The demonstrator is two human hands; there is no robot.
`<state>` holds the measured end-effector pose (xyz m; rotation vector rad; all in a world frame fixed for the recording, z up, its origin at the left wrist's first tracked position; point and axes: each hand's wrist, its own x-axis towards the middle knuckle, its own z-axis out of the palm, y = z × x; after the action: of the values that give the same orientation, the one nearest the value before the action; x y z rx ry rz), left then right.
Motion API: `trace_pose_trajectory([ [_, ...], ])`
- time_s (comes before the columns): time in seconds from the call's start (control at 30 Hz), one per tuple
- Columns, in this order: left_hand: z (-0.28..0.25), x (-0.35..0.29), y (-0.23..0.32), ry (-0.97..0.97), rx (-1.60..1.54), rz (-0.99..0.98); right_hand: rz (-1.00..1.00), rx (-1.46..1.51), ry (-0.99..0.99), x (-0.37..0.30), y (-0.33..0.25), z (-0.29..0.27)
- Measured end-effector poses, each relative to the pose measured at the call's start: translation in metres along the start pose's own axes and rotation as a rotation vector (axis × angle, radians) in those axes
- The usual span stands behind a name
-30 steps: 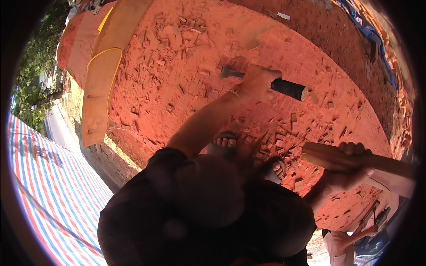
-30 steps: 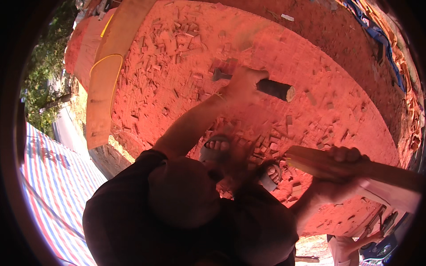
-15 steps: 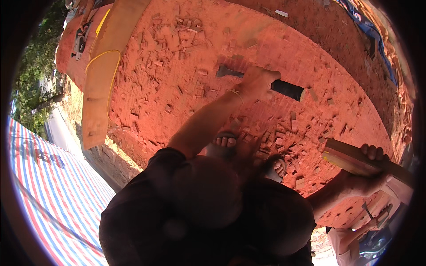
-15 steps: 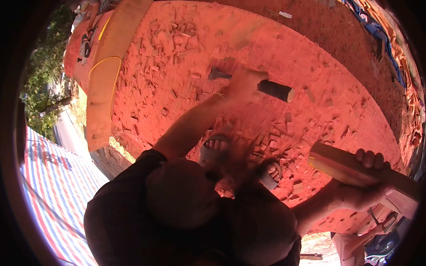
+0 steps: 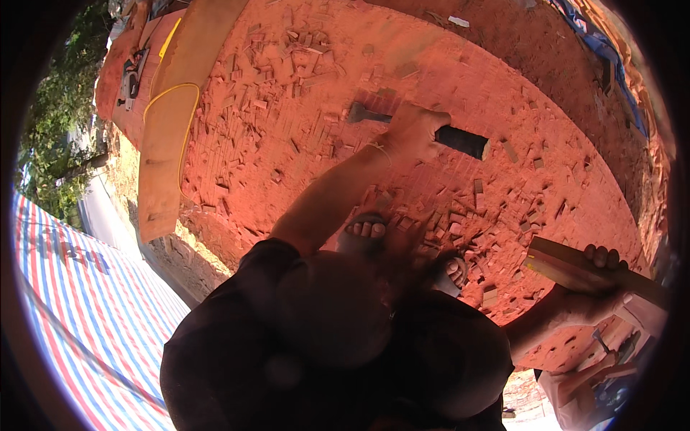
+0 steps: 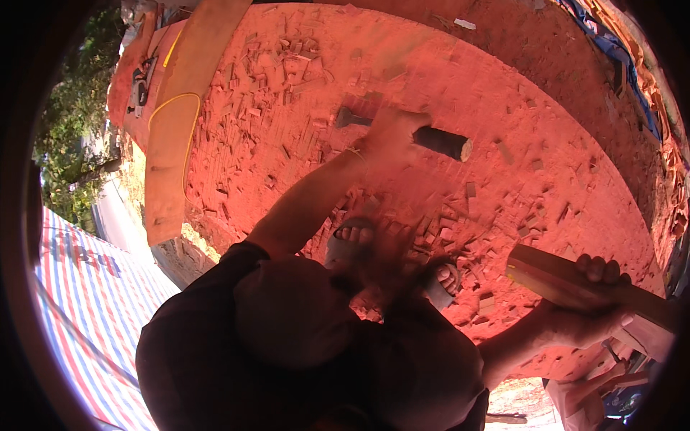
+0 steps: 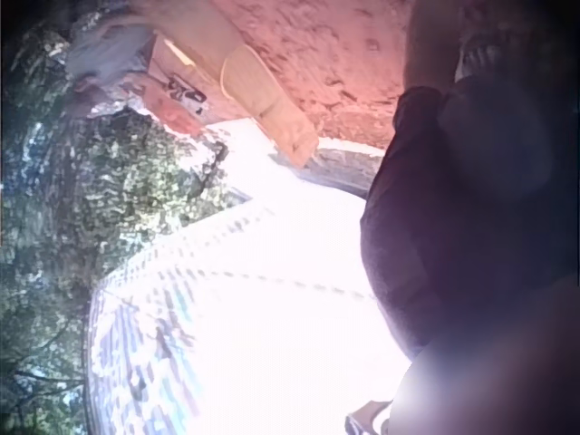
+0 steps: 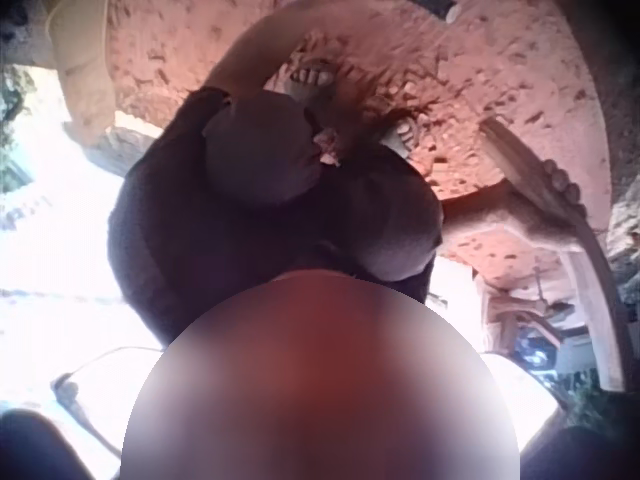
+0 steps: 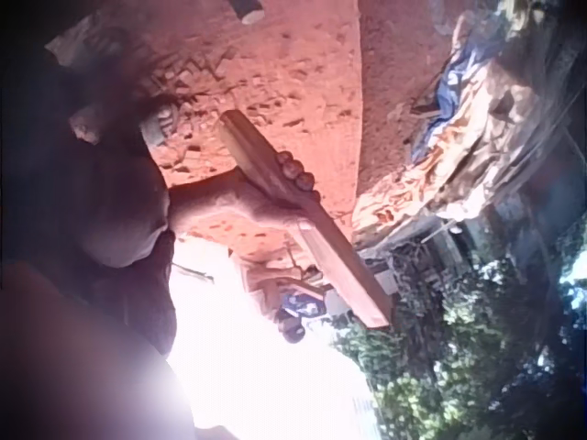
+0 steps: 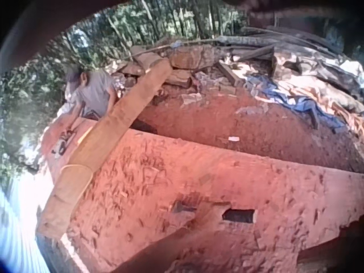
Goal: The person uses a chisel and a wooden mallet to carve a rectangular recess into a large red wooden slab. They repeatedly strike the chisel to remove wood chips and deepen the cut.
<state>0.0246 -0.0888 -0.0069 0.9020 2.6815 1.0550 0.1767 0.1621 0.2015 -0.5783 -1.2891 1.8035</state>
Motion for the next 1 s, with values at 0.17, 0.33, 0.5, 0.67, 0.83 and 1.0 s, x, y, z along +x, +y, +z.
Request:
trace_pose_trajectory([
  [0.17, -0.003, -0.012, -0.016, 0.045, 0.115, 0.062, 0.466, -0.758, -0.658, -0.085, 0.11, -0.019],
  [0.33, -0.025, -0.028, -0.021, 0.052, 0.018, 0.085, 0.452, -0.69, -0.688, -0.092, 0.127, -0.076],
  [0.5, -0.03, -0.02, 0.005, 0.107, -0.189, 0.177, 0.386, -0.352, -0.384, -0.051, 0.071, -0.049],
  [0.67, -0.027, 0.007, 0.004, 0.115, -0.131, 0.14, 0.179, -0.304, -0.222, -0.022, 0.059, -0.073],
  [0.83, -0.022, 0.027, -0.012, 0.211, -0.166, 0.114, -0.017, -0.192, -0.182, 0.023, 0.013, -0.064],
  [1.0, -0.02, 0.039, -0.016, 0.228, -0.122, 0.114, 0.001, 0.083, -0.111, 0.002, 0.015, 0.033],
])
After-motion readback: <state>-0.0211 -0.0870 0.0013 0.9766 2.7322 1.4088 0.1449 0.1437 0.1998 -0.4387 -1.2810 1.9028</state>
